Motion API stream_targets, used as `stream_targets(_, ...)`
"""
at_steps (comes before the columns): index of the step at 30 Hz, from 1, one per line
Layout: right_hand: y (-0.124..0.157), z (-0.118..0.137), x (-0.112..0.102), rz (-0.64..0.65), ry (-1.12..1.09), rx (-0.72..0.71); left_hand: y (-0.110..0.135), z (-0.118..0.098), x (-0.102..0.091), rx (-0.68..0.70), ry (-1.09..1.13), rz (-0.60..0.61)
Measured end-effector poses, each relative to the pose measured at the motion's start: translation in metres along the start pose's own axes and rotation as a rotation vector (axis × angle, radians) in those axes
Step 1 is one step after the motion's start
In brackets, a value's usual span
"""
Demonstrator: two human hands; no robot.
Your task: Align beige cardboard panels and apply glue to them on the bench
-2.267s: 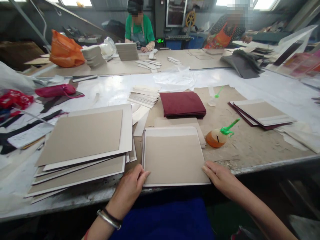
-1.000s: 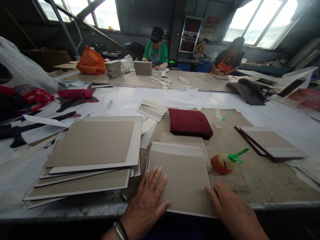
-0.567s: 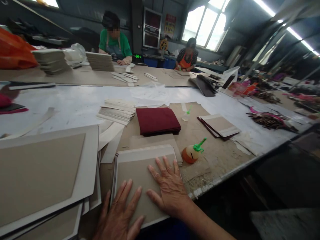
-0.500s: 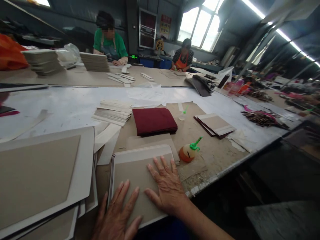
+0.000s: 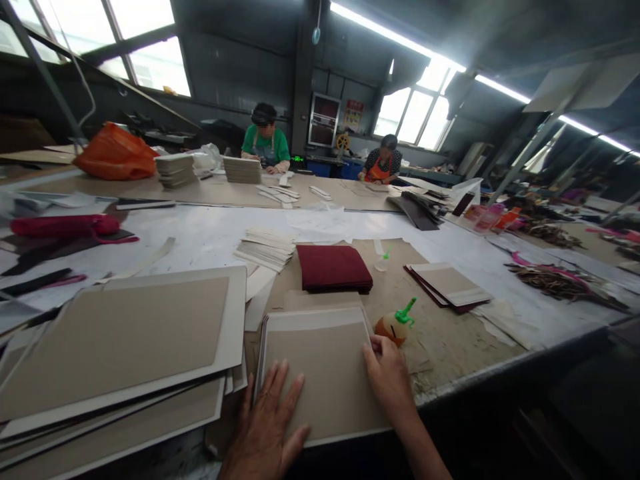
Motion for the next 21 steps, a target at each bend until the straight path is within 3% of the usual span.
stream_targets(5,-0.002,0.004,0.001,0.109,-0.172,0.042,0.0,0.002,0.0,0.004,-0.016,-0.026)
stream_targets(11,0.026,-0.017,0.031,0.59,-0.655,0.279,-0.002,0.008,0.0,0.039,0.006,0.045)
stream_targets(15,0.022,-0.024,0.027,0.526,-0.649,0.171,0.002,0.011,-0.002,-0.009,0.083,0.043)
stream_targets(21,-0.012,0.015,0.002,0.3,-0.531,0.022,0.016,0.029,-0.004,-0.377,0.167,-0.084)
Point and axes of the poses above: each hand's wrist, its own y-axis away from the middle knuckle, its own x-axis out of the palm, z = x × y, the point moved 7 cm from there along -y, towards the middle knuckle, and after that the axes turned 2 degrees about -z, right-handed, at the moved point
